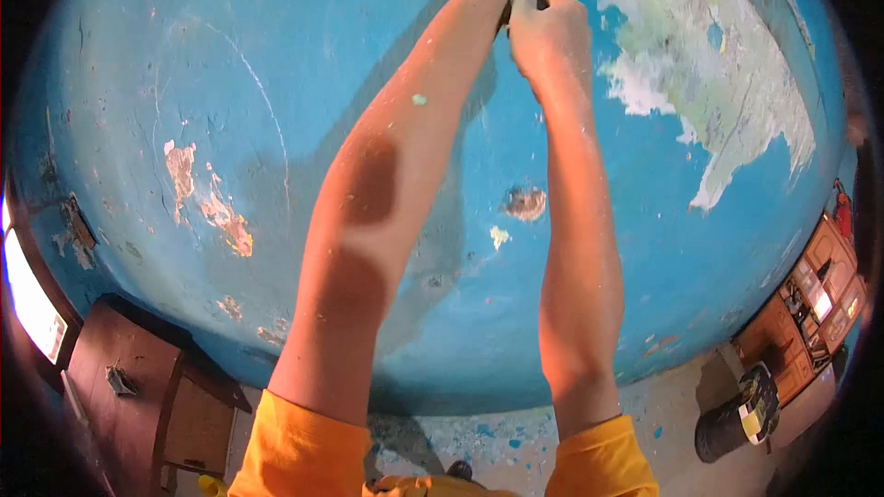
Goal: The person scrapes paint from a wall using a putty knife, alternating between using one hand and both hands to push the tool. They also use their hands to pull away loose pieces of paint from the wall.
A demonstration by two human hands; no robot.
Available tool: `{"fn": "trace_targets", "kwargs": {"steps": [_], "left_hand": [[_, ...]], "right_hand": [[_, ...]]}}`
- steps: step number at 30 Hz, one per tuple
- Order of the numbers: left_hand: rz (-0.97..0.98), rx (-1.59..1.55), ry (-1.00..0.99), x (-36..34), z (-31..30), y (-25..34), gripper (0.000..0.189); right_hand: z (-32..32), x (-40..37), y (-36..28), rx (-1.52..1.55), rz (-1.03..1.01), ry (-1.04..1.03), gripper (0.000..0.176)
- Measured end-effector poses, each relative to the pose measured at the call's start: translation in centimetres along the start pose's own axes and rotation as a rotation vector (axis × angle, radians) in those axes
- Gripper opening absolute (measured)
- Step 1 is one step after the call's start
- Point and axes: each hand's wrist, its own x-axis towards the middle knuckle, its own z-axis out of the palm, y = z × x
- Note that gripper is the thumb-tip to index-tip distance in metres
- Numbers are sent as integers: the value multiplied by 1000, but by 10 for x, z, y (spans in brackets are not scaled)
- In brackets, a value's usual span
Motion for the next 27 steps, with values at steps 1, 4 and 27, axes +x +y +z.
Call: {"fn": "trace_targets", "kwargs": {"steps": [1, 4, 27], "left_hand": [[-15, -28, -9, -11, -3, -11, 50], [-20, -95, -56, -62, -19, -56, 51], [-118, -233, -2, -44, -3, -20, 41]], "right_hand": [[5, -18, 11, -37, -81, 78, 43], [12, -69, 25, -40, -168, 168, 43], [-5, -45, 1, -84, 31, -82, 46]]}}
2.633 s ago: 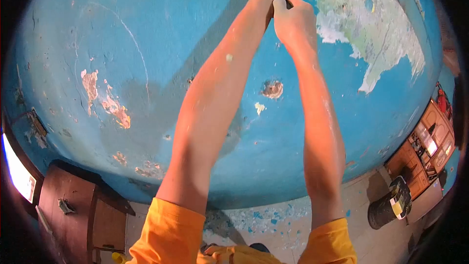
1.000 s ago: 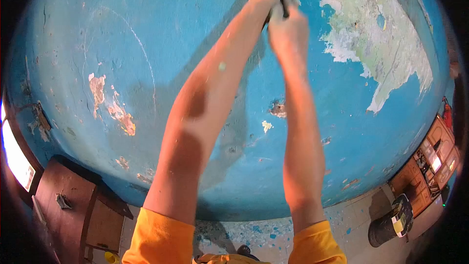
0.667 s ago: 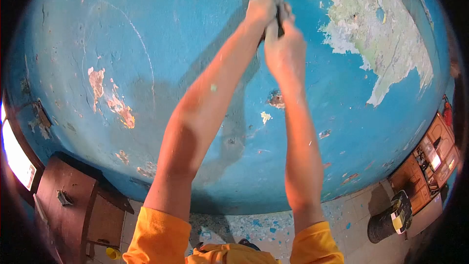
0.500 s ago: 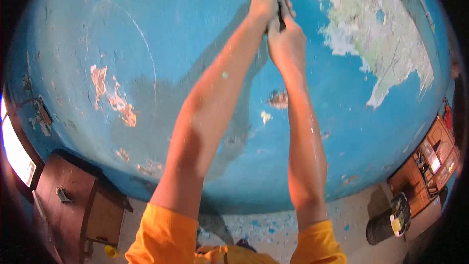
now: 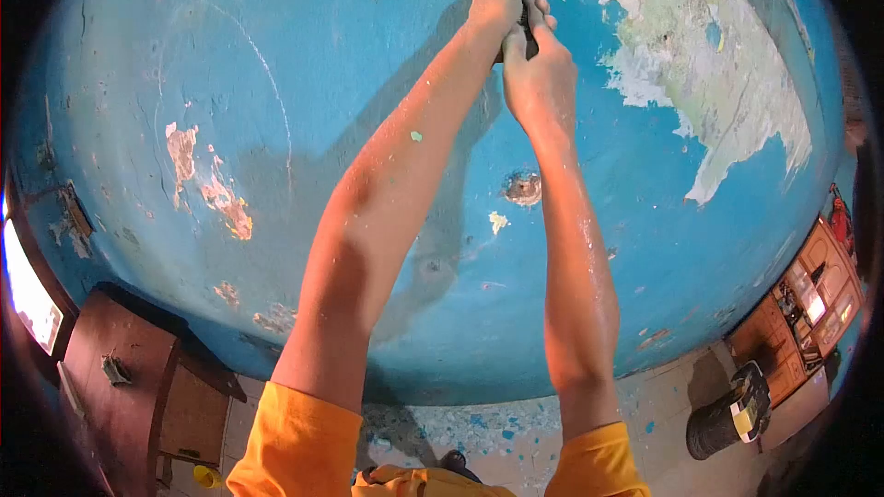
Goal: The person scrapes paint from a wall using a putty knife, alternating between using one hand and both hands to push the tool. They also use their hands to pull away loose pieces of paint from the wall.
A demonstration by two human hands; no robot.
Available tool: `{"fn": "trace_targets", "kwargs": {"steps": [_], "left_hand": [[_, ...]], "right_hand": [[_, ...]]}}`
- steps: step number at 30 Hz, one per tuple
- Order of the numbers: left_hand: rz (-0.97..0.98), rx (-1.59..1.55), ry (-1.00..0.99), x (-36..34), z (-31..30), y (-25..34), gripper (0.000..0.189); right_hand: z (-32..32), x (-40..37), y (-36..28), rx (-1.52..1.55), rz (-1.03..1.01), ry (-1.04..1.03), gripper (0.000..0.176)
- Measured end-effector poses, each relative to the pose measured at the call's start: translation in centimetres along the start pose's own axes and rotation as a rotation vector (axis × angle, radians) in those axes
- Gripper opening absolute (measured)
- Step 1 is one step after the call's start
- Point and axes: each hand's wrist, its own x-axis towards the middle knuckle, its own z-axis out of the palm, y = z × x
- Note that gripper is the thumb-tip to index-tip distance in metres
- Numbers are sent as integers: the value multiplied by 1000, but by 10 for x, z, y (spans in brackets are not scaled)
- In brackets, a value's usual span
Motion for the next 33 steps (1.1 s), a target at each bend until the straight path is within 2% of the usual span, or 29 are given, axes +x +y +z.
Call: {"fn": "trace_targets", "kwargs": {"steps": [3, 5, 6, 8, 10, 11, 12, 17, 19, 23, 25, 26, 27, 29, 33], "left_hand": [[42, 47, 4, -9, -3, -14, 51], [60, 150, -26, -10, -13, -23, 38], [246, 402, -78, 47, -25, -20, 41], [165, 311, -2, 54, 4, 39, 44], [159, 275, 0, 53, 9, 53, 47], [142, 254, -6, 48, 7, 49, 48], [116, 212, -19, 41, 6, 42, 50], [49, -104, -57, -12, 12, -16, 55], [27, -279, -15, -15, 30, -25, 52], [62, -413, 3, 9, 58, -24, 48], [188, -545, 56, 16, 73, -39, 44], [120, -660, 77, 4, 86, -32, 42], [156, -685, 49, 2, 95, -37, 43], [162, -656, 29, -4, 102, -49, 45], [197, -650, 95, 15, 90, -31, 48]], "right_hand": [[6, -23, 14, -4, -44, 96, 44], [20, -10, 21, 17, -108, 152, 46], [22, 9, 21, 33, -194, 213, 48], [4, 69, -11, -6, -228, 121, 47], [-2, 79, -30, 59, -270, 108, 44], [-4, 73, -25, 101, -274, 88, 42], [4, 56, -15, 23, -250, 134, 42], [-19, 1, 17, -128, -145, 65, 46], [-34, 7, 19, -149, -114, 46, 48], [-63, 42, 20, -387, -140, -7, 49], [-84, 52, 30, -470, -282, -66, 43], [-95, 53, 23, -527, -309, -73, 44], [-105, 50, 27, -530, -304, -72, 44], [-113, 43, 31, -407, -427, -78, 44], [-96, 60, 9, -636, -211, -143, 43]]}}
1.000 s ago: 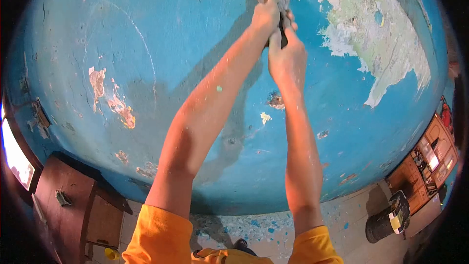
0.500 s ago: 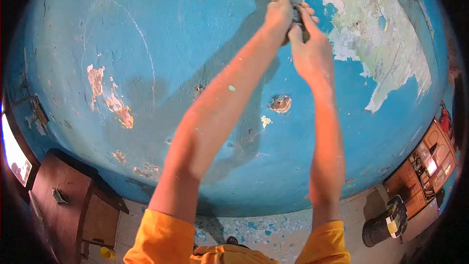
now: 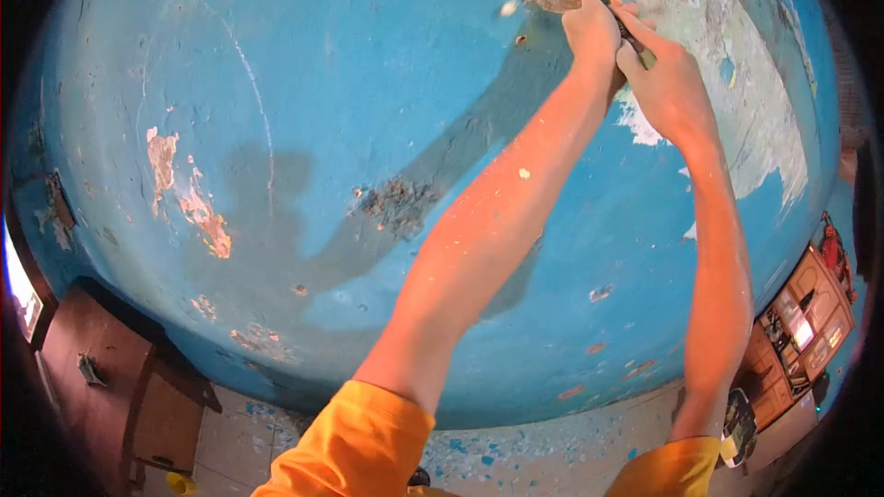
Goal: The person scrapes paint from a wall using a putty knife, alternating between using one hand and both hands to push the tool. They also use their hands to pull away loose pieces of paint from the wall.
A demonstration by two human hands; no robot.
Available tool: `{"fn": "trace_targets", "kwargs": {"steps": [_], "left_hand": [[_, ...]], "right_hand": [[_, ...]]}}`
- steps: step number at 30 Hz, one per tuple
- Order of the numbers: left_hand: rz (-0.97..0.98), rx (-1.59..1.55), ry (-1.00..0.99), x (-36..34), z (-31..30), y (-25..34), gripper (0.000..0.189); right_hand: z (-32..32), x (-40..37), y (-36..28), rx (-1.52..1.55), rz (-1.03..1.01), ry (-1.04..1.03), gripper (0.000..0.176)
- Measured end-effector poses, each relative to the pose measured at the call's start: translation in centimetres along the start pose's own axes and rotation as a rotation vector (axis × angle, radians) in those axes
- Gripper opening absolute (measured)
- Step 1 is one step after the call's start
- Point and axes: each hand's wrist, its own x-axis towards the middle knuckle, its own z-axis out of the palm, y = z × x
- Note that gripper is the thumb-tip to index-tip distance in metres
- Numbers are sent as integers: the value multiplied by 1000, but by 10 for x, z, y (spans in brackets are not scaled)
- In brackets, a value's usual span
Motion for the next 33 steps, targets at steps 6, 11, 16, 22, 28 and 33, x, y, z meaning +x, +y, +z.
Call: {"fn": "trace_targets", "kwargs": {"steps": [6, 11, 16, 22, 28, 33], "left_hand": [[77, -242, -45, 20, 16, -48, 44], [-3, -257, -100, 4, 8, -41, 45], [-62, -296, -133, 25, 17, -77, 50], [74, -174, -118, 22, 8, -54, 48], [-5, -212, -329, 38, 0, -64, 46], [-26, -278, -222, 41, 1, -62, 49]], "right_hand": [[-17, 25, 62, 146, -458, 48, 44], [-12, 24, 36, -55, -261, -60, 42], [-22, 35, 91, 82, -586, 67, 46], [-27, 15, 47, 52, -393, -58, 45], [-25, 46, 95, 21, -634, 60, 43], [-10, 46, 73, -40, -505, 15, 44]]}}
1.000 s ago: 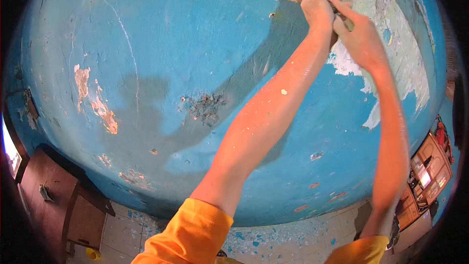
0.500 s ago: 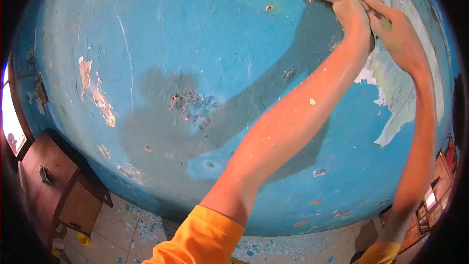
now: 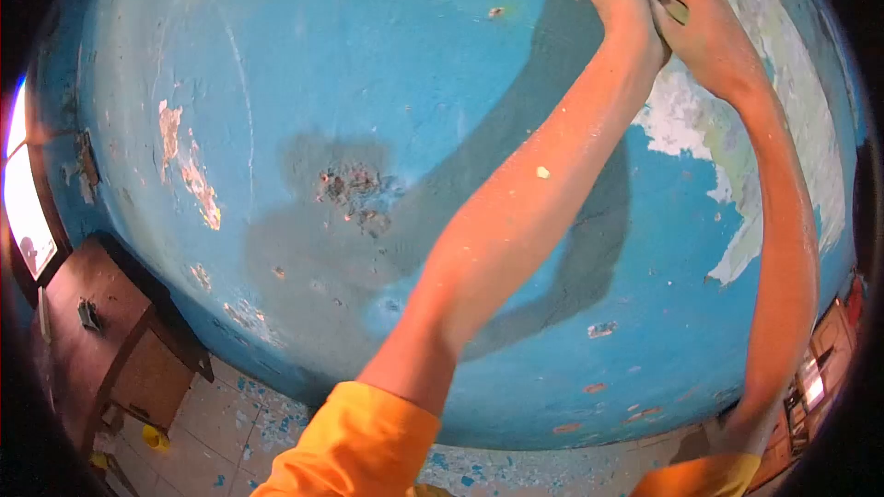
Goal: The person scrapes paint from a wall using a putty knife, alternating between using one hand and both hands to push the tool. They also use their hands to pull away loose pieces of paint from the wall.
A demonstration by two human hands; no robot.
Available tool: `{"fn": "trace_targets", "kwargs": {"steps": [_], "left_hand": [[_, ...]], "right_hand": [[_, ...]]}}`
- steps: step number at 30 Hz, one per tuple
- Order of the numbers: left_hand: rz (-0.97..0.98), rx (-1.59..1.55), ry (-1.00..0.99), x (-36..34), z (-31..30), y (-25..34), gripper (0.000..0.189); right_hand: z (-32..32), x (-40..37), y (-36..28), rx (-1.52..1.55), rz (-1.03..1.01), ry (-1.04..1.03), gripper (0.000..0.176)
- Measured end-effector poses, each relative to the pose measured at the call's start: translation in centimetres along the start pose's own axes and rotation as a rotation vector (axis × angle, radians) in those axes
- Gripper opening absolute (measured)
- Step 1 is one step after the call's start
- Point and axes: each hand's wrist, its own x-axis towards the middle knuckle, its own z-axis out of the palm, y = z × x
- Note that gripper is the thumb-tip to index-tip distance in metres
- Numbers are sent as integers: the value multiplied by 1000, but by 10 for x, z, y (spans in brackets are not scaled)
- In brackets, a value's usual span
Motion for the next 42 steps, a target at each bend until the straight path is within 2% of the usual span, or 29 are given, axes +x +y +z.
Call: {"fn": "trace_targets", "kwargs": {"steps": [1, 2, 3, 4, 5, 6, 7, 8, 9, 11, 13, 14, 15, 17, 18, 20, 22, 24, 26, 29, 31, 33, 34, 36, 37, 39, 42], "left_hand": [[12, -90, -42, 2, 2, -8, 48], [8, -34, -19, -4, 12, -13, 48], [9, -33, -29, -13, 21, -18, 48], [-71, 4, -12, -24, 20, -25, 47], [-150, 40, 6, -29, 18, -25, 46], [-70, -39, -20, -18, 13, -18, 43], [-77, -36, -24, -19, 12, -9, 43], [-69, 42, -37, -18, 15, 8, 41], [-59, 115, -23, -24, 15, 17, 39], [-101, 10, 2, -32, 14, -6, 38], [-156, -181, -11, -31, 24, -22, 36], [-157, -191, -116, -30, 17, -39, 39], [-154, -189, -107, -20, 2, -39, 39], [-55, -99, -171, -12, -6, -28, 42], [36, 72, -200, -11, -10, 16, 43], [102, 80, -114, -43, 17, 83, 43], [142, 113, -147, -26, 19, 110, 44], [127, 115, -212, -21, 13, 109, 42], [35, 125, -148, -26, 18, 93, 42], [58, 187, -236, -41, 7, 70, 37], [0, 230, -90, -50, 0, 60, 40], [-6, 248, -73, -53, 1, 59, 38], [19, 254, 24, -52, 7, 61, 41], [43, 196, 174, -52, 19, 60, 45], [20, 191, 178, -53, 15, 58, 45], [-37, 17, 65, -52, 6, 58, 41], [-45, 28, 27, -58, 4, 66, 37]], "right_hand": [[-6, -4, -1, -40, 83, -27, 44], [-14, -9, 10, -48, 85, -24, 44], [-20, -15, 28, -49, -72, 75, 44], [-19, -16, 24, -38, -228, 158, 45], [-8, -7, 20, -30, -234, 149, 45], [4, 1, 18, -1, -193, 132, 44], [8, 6, 12, 18, -148, 129, 43], [5, 7, 2, 12, -22, 73, 44], [6, 7, 1, 16, -27, 68, 44], [5, -5, 10, 3, 41, 41, 45], [-14, -22, 30, 32, -34, 92, 46], [-15, -29, 34, 84, -101, 115, 46], [-5, -25, 34, 91, -100, 108, 46], [14, -8, 41, 40, -166, 196, 47], [22, 14, 12, 146, -131, 94, 45], [11, 55, -69, 108, 54, -72, 44], [9, 67, -80, 128, 5, -34, 44], [7, 63, -81, 123, -62, 10, 44], [19, 53, -41, -7, -122, 80, 43], [21, 4, -39, 69, -73, 190, 42], [28, -20, -44, 136, 91, 211, 41], [32, -20, -54, 157, 180, 194, 41], [33, -19, -59, 185, 268, 174, 40], [26, -15, -67, 152, 293, 164, 40], [23, -17, -70, 131, 310, 151, 39], [24, -25, -74, 126, 317, 124, 39], [27, -27, -90, 126, 295, 146, 39]]}}
